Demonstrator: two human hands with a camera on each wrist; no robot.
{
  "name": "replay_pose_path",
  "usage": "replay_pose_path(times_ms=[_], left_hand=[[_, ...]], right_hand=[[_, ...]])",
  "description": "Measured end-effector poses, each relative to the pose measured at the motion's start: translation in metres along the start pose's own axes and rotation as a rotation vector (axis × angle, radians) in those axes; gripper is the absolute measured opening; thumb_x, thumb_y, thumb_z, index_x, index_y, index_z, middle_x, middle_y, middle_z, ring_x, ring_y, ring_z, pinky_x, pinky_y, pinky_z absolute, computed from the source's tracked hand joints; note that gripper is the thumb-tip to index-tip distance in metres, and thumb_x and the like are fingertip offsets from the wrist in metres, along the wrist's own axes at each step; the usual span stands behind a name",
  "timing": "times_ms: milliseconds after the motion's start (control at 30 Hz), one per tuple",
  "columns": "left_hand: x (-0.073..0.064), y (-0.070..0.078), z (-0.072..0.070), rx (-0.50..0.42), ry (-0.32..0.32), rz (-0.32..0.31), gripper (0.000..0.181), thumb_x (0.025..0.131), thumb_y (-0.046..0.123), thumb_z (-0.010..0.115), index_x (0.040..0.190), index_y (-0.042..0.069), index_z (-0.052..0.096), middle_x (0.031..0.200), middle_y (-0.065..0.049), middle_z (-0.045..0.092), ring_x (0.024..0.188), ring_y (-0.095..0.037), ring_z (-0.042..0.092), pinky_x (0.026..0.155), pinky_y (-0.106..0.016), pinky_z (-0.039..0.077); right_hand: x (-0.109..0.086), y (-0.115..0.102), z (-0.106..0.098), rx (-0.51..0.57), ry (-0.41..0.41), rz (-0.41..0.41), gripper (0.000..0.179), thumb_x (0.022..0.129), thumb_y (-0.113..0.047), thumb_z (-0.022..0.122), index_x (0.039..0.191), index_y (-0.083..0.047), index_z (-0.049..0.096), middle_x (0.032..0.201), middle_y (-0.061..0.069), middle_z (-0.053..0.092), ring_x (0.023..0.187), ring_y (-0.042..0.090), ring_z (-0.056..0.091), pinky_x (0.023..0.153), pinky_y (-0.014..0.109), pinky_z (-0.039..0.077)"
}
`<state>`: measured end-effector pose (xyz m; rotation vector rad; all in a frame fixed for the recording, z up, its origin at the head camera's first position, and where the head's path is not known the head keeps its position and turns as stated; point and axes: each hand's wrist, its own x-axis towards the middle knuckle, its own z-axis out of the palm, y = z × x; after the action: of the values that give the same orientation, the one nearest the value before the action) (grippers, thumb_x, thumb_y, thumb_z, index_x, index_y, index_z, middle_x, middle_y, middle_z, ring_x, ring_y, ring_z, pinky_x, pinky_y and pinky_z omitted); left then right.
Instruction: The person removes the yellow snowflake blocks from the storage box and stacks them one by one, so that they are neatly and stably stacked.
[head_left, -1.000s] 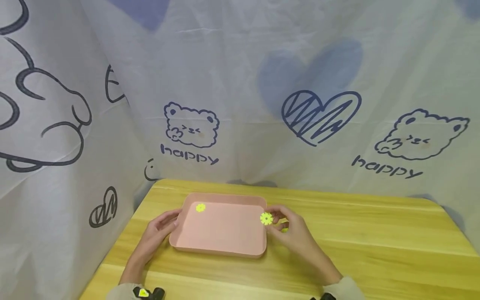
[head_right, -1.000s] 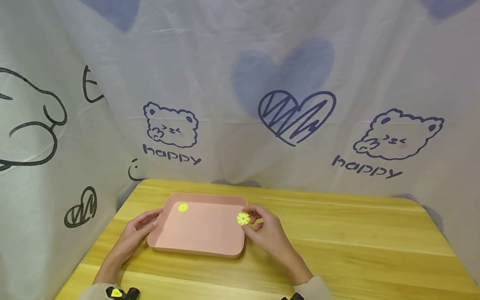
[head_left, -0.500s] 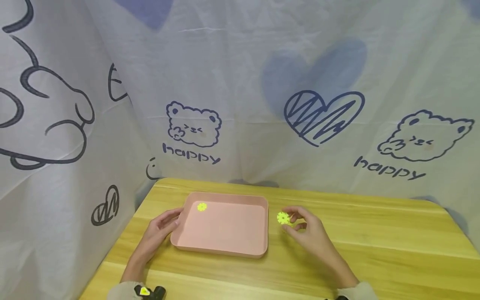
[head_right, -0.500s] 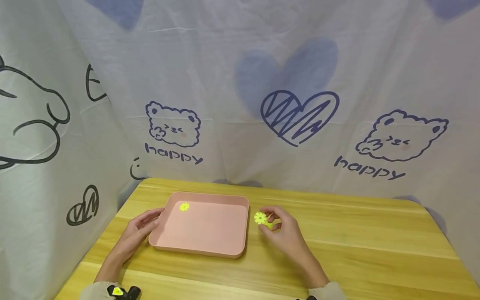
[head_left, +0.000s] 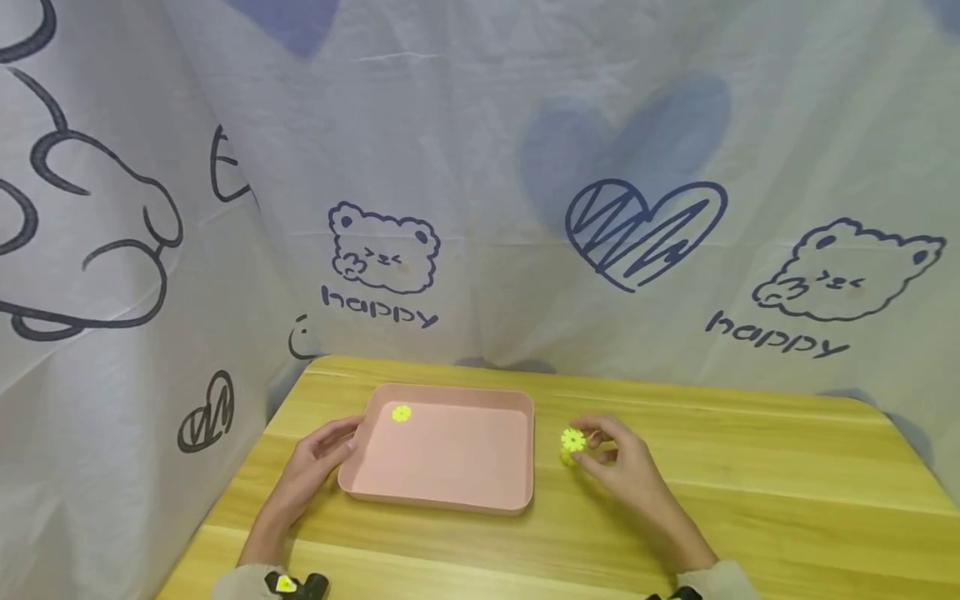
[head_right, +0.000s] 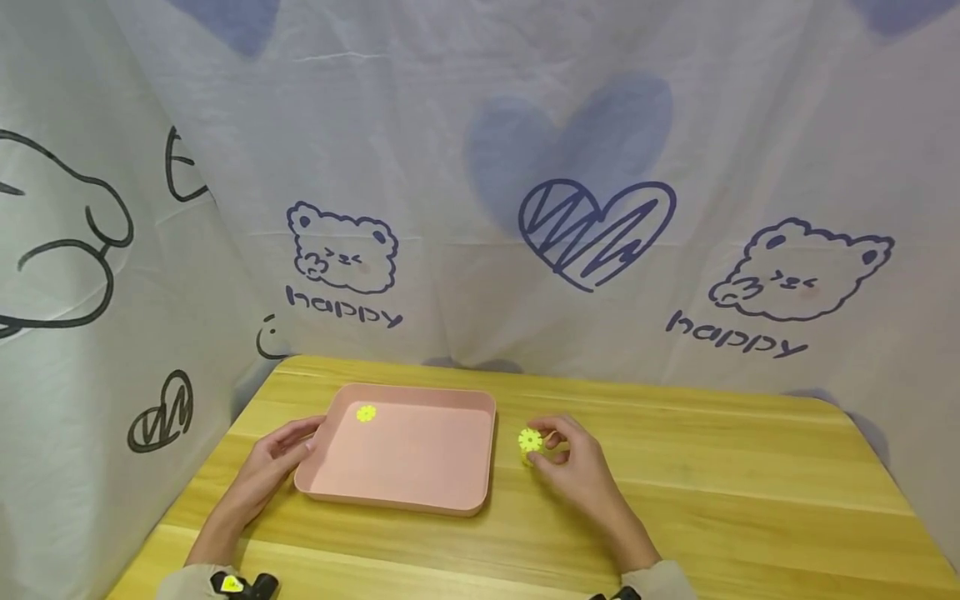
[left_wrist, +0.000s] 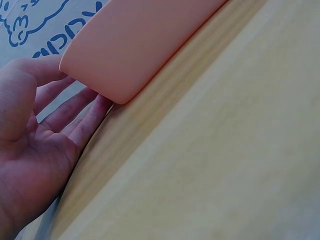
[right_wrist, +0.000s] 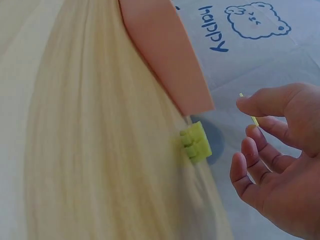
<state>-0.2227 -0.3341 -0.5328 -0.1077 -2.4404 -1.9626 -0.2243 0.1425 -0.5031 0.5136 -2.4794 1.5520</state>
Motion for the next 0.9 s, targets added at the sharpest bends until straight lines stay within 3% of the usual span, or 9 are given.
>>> replay_pose_path(times_ms=[500, 900], left_hand=[[-0.002, 0.001, 0.001, -0.012, -0.013, 0.032, 0.050, 0.104, 0.019, 0.064, 0.146, -0.004, 0.050, 0.150, -0.025, 0.049, 0.122, 0.002, 0.056, 0.100, -0.016, 0.048], [-0.002, 0.001, 0.000, 0.006, -0.015, 0.041, 0.050, 0.104, 0.021, 0.063, 0.146, -0.003, 0.051, 0.151, -0.024, 0.049, 0.124, 0.002, 0.055, 0.100, -0.015, 0.047]], right_hand=[[-0.002, 0.022, 0.005, 0.013, -0.041, 0.101, 0.039, 0.083, -0.001, 0.081, 0.120, -0.007, 0.070, 0.106, 0.005, 0.067, 0.093, 0.021, 0.061, 0.074, 0.026, 0.055], [0.002, 0.028, 0.007, 0.060, -0.058, 0.124, 0.039, 0.081, 0.001, 0.082, 0.119, -0.002, 0.070, 0.099, 0.009, 0.067, 0.089, 0.023, 0.060, 0.071, 0.024, 0.054]])
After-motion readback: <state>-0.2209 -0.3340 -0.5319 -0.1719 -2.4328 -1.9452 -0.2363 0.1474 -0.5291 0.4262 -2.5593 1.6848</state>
